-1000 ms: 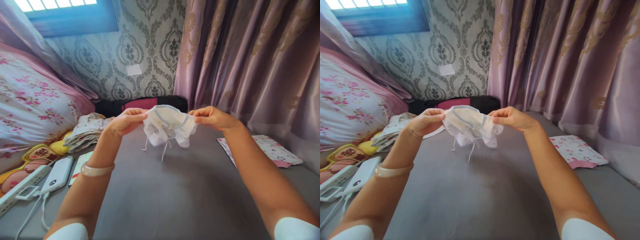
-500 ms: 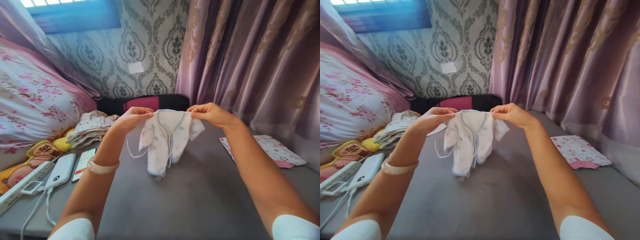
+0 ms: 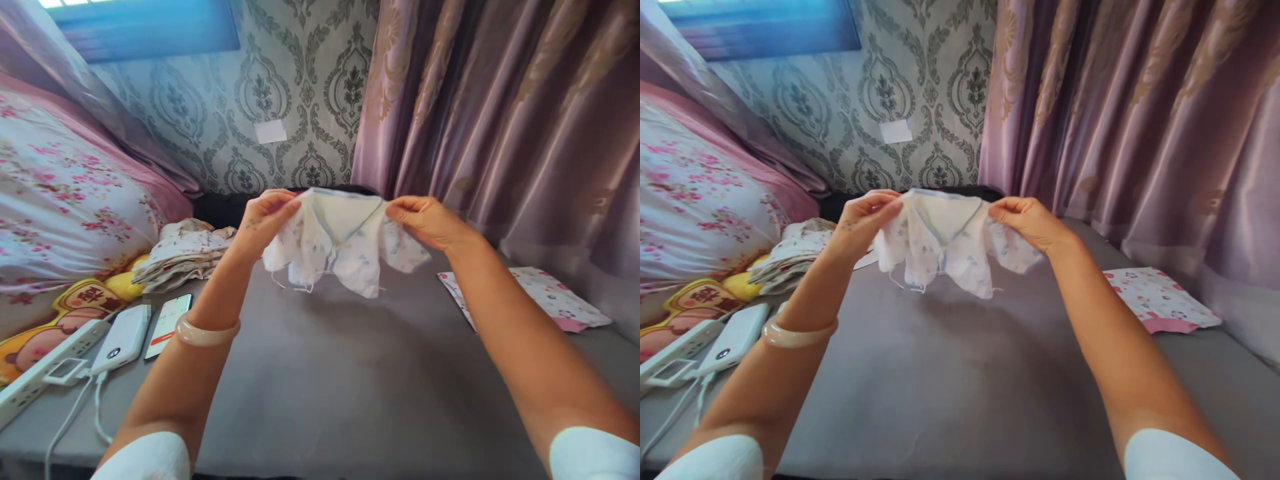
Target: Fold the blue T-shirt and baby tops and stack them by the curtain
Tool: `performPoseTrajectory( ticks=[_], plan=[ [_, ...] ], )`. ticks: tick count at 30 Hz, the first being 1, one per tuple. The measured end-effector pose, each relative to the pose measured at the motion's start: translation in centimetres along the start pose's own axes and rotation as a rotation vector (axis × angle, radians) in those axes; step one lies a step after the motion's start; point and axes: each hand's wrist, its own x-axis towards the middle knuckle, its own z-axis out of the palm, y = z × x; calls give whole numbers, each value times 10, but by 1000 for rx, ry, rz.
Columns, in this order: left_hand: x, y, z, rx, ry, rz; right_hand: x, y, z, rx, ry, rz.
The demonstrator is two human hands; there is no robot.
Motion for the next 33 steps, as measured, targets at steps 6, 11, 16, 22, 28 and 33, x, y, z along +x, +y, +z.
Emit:
performPoseTrajectory(
  ticks=[6, 11, 16, 22, 28, 33],
  plan=[
    [1, 0, 0, 13, 32, -89, 1, 2, -1, -3, 65, -7],
    [2, -11, 5, -18, -51, -213, 2, 5, 7, -102, 75, -17],
    [5, -27, 13, -11, 18, -231, 3, 11, 17, -183, 175, -77],
    [5, -41, 23, 201, 99, -149, 2, 13, 27, -518, 329, -168],
    [-6, -27, 22, 480, 134, 92, -13, 11, 35, -780, 399, -292],
    [-21, -4, 15, 521, 97, 173, -33, 4, 32, -856, 358, -281]
  ],
)
